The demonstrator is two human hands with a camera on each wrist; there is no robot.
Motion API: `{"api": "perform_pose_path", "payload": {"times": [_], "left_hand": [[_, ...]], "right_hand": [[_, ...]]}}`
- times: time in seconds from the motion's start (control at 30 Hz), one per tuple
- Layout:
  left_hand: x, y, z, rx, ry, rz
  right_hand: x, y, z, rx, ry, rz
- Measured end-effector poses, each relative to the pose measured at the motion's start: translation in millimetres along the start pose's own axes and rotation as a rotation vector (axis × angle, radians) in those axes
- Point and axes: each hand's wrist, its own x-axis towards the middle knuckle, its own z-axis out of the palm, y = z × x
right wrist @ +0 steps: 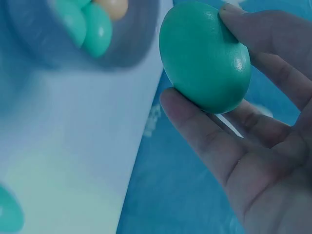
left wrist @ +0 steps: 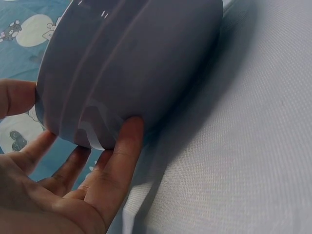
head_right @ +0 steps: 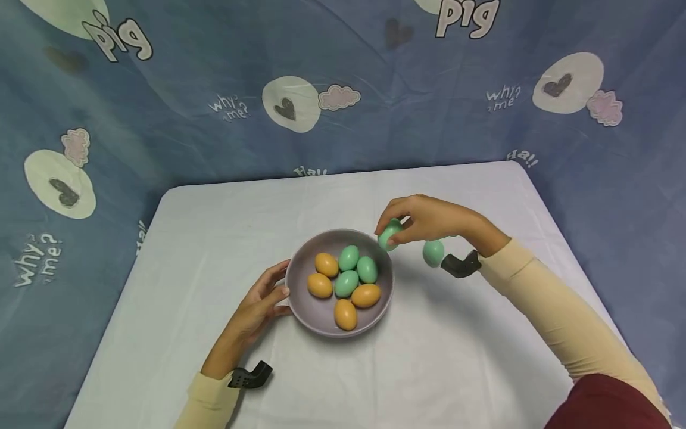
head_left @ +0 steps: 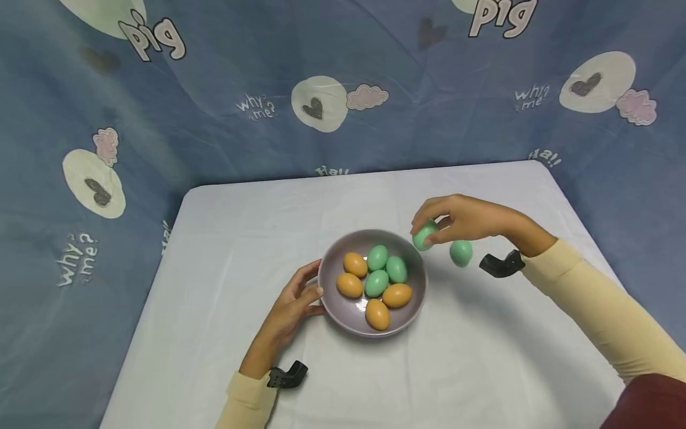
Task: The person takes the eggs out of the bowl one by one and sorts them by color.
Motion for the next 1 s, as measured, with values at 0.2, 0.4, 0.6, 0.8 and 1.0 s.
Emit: {"api": "perform_pose_path", "payload": {"times": [0.2,0.4,0.6,0.8,1.0], "left_hand": [[-0.6,2.8,-2.0,0.006,-0.008,0.012],[-4.5,5.2,-5.7,0.017,0.009,0.008],[-3.8,5.2,-5.4,0.033,0.003,0.006],[0.2,2.1,-1.9,0.018,-0.004,-0.005],[2.7,0.1,0.4,0.014,-0.004,-0.006]], "right_hand": [[-33.0,21,-11,0.026,0.108,0.064],[-49.4,42,-15,0.076,0.162,0.149],[-62.9,63,-14,0.102,0.190,0.243],[-73.3,78,-16,0.083,0.169,0.265],[-77.5,91,-17,0.081,0.138,0.293]]}}
